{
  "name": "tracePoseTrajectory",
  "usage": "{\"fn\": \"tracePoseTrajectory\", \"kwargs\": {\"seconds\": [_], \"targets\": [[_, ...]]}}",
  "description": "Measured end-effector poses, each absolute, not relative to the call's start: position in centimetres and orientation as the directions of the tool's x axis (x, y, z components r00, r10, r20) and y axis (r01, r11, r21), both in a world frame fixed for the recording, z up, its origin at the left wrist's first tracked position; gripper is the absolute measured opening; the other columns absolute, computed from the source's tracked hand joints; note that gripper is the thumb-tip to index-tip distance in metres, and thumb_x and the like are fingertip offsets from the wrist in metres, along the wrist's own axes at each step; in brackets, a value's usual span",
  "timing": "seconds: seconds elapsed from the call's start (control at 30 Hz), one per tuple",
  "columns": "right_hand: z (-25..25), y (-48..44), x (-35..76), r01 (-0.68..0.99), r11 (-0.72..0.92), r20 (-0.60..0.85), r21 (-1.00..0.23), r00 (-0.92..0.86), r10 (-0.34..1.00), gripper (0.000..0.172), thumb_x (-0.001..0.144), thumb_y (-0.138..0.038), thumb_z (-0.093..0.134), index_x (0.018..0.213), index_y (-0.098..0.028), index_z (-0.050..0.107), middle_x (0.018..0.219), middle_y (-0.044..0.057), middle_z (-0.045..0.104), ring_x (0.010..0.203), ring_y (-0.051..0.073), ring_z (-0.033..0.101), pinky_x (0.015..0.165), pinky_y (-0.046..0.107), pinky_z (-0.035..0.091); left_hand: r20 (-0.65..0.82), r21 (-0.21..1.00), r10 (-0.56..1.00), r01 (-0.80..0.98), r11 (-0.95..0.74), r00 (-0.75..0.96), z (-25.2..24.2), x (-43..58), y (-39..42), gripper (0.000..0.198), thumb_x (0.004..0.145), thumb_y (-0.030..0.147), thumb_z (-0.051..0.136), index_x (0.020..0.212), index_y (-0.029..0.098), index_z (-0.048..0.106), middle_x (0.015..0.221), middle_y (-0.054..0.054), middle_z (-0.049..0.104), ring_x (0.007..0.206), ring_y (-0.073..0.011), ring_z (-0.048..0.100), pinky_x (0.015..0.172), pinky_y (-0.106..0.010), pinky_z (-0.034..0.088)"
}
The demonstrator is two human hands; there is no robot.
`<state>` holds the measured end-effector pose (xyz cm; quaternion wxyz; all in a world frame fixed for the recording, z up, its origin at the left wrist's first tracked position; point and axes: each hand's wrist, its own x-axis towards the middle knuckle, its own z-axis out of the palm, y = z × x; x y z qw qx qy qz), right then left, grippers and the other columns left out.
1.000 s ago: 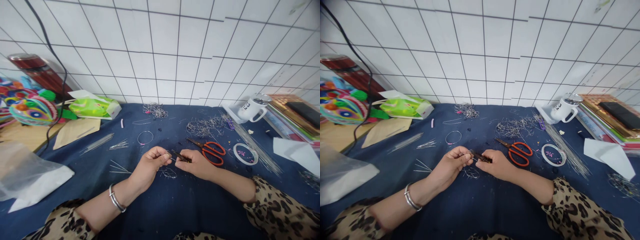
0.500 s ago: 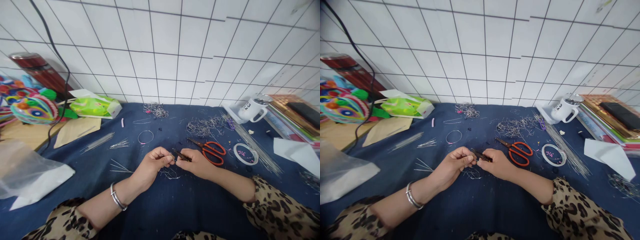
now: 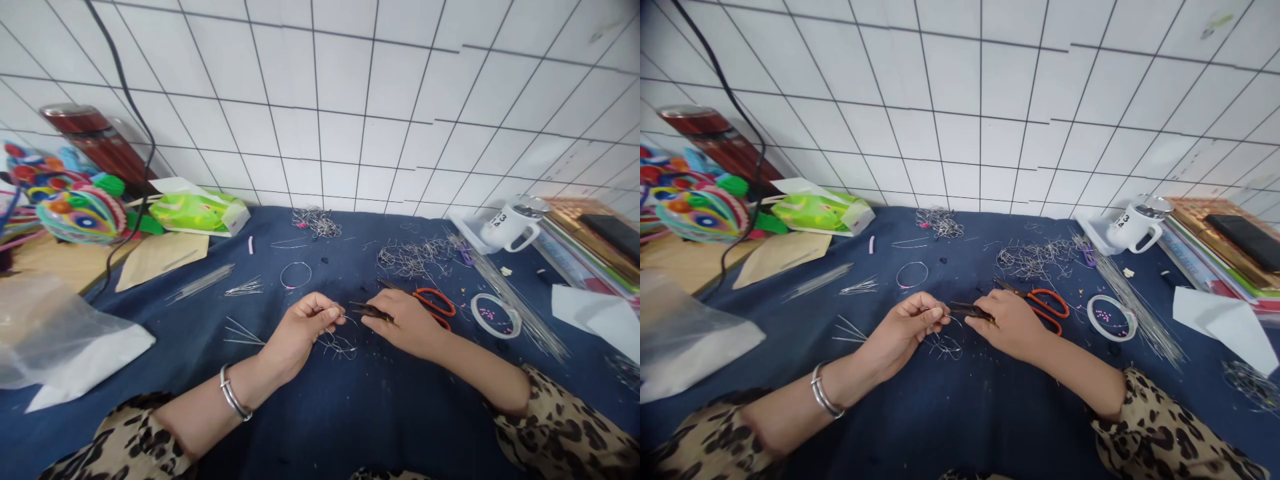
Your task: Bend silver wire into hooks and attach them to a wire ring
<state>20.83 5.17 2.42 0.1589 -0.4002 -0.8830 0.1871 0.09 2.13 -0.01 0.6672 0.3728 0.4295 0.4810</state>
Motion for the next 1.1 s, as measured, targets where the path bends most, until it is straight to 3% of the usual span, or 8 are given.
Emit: {"fn": "tracePoseTrajectory", "kwargs": {"seconds": [0.17, 0.6, 1.1], "targets": [[2.28, 5.61, 21.3, 0.74, 0.629, 0.123, -0.237, -0.62, 0.775, 0.026, 0.085, -0.039, 0.046, 0.087, -0.018, 0.061, 0.081, 0.006, 0.055, 0.081, 0.017, 0.048, 0.076, 0.032, 0.034, -0.207, 0.919, 0.966, -0.309, 0.247, 0.157, 0.13, -0.02, 2.12, 0.011, 0.074, 0.025, 0.064, 0.076, 0.015, 0.058, 0.081, -0.003, 0.064, 0.072, -0.0108, 0.055, 0.065, -0.023, 0.041], [2.27, 4.81, 20.48, 0.79, 0.612, 0.13, -0.009, -0.606, 0.784, 0.024, 0.084, -0.038, 0.047, 0.08, -0.018, 0.059, 0.077, 0.007, 0.054, 0.076, 0.019, 0.046, 0.068, 0.032, 0.027, -0.151, 0.94, 0.982, -0.29, 0.178, 0.112, -0.06, 0.38, 2.05, 0.008, 0.073, 0.023, 0.065, 0.074, 0.016, 0.06, 0.078, -0.002, 0.062, 0.068, -0.0101, 0.05, 0.066, -0.023, 0.039], [2.34, 4.74, 20.59, 0.787, 0.616, 0.139, 0.042, -0.615, 0.776, 0.024, 0.084, -0.038, 0.047, 0.078, -0.018, 0.058, 0.075, 0.006, 0.056, 0.075, 0.019, 0.048, 0.067, 0.032, 0.026, -0.141, 0.94, 0.982, -0.293, 0.173, 0.126, -0.05, 0.49, 1.89, 0.007, 0.073, 0.02, 0.065, 0.074, 0.016, 0.059, 0.074, 0.001, 0.058, 0.07, -0.0099, 0.049, 0.067, -0.023, 0.036]]}}
